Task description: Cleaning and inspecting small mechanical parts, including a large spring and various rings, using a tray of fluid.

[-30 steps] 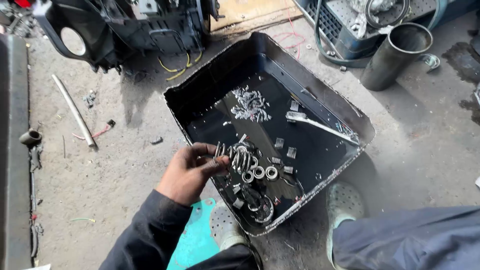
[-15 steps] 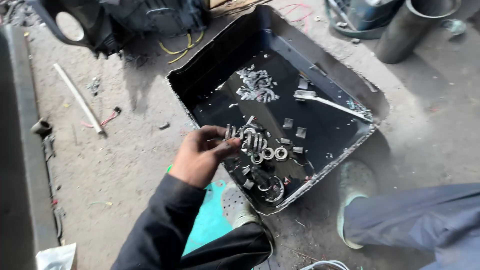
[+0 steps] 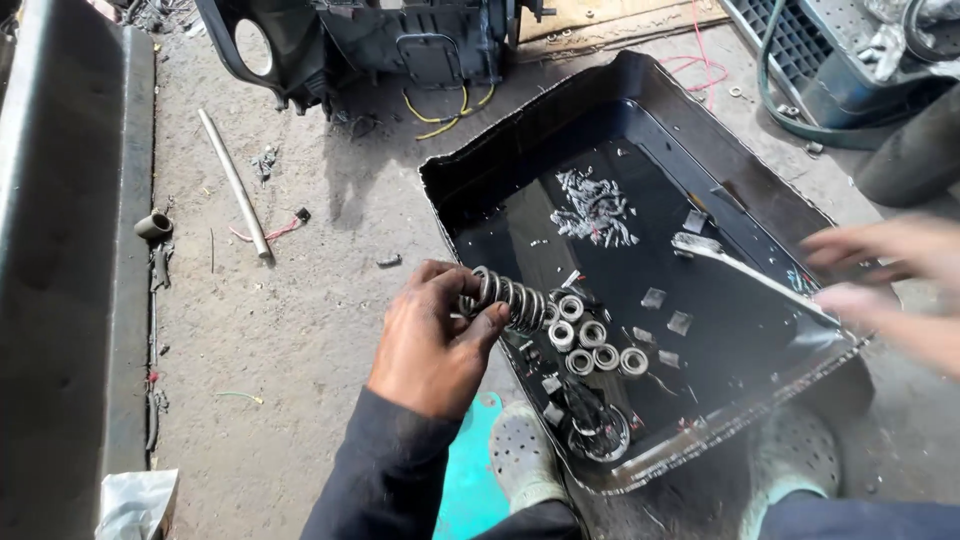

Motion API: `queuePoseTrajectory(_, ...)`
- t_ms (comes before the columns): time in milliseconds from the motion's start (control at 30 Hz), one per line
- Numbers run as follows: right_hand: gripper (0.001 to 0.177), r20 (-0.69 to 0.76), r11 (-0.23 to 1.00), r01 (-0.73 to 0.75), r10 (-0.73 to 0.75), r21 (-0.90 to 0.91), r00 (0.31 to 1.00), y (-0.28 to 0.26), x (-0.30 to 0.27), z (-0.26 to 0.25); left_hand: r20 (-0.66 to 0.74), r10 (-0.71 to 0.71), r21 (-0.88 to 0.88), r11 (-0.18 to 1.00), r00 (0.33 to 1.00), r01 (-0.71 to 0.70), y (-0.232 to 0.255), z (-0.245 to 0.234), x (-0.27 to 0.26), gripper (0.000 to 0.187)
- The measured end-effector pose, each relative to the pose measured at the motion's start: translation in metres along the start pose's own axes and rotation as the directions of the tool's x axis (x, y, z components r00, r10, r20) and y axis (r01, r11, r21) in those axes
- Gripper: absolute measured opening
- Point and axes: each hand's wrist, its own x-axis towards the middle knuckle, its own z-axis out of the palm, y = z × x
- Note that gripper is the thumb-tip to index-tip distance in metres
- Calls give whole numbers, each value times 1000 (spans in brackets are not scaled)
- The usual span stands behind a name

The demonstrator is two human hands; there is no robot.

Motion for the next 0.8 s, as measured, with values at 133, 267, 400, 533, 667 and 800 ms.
queuePoseTrajectory(133, 56, 139, 972, 235, -233, -5, 963, -69, 68, 107, -75, 19, 1, 1000, 997, -19, -2, -18, 4, 27)
queuePoseTrajectory(267, 48, 188, 962, 267, -274, 60, 943, -119, 132, 222, -112, 58, 57, 997, 992, -52, -15, -25, 8, 25)
queuePoseTrajectory(400, 45, 181, 894, 430, -405, -125, 896, -160, 183, 310, -18, 97, 147, 985, 995, -93, -54, -20, 14, 29)
queuePoseTrajectory(533, 63, 316, 827, 487, -400, -280, 860, -206, 205, 338, 15, -59, 207, 977, 998, 55, -82, -8, 19, 34)
queuePoseTrajectory(667, 55, 301, 746, 528, -437, -405, 848, -196, 217, 396, 102, 58, 185, 980, 993, -77, -108, 5, 26, 35)
queuePoseTrajectory(800, 34, 253, 751, 532, -468, -391, 847, -200, 224, 393, 81, 178, 134, 973, 981, -187, -116, 9, 32, 38)
